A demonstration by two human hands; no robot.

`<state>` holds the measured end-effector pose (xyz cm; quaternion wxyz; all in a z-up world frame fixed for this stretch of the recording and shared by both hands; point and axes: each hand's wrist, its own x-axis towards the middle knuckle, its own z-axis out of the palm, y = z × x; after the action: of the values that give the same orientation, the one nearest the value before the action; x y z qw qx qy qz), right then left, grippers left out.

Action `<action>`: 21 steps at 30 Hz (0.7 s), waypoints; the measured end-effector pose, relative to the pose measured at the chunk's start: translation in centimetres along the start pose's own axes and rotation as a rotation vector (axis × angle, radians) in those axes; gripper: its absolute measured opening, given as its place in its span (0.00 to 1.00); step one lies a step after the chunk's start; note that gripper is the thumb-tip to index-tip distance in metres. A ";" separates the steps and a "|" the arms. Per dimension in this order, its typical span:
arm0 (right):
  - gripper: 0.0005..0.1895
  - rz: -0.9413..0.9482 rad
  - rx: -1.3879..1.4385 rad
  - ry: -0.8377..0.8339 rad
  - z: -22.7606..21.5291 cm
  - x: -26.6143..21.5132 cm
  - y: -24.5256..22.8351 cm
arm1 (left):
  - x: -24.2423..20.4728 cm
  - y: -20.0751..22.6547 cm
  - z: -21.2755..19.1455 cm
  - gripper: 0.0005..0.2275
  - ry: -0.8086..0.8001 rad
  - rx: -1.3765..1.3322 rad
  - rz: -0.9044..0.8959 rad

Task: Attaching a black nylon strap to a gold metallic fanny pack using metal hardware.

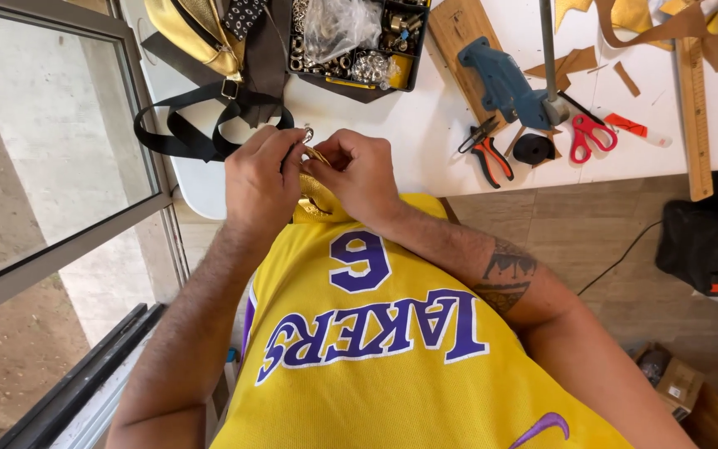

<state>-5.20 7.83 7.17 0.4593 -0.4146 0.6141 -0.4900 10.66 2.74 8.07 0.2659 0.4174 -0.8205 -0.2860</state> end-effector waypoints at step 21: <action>0.05 -0.024 -0.093 0.031 -0.4 0.0 2.1 | 0.0 0.5 0.3 0.08 -0.188 -0.176 -0.291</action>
<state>-5.69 8.27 5.13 0.4241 -0.4349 0.6383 -0.4729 10.18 3.02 8.22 0.1796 0.4781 -0.7445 -0.4299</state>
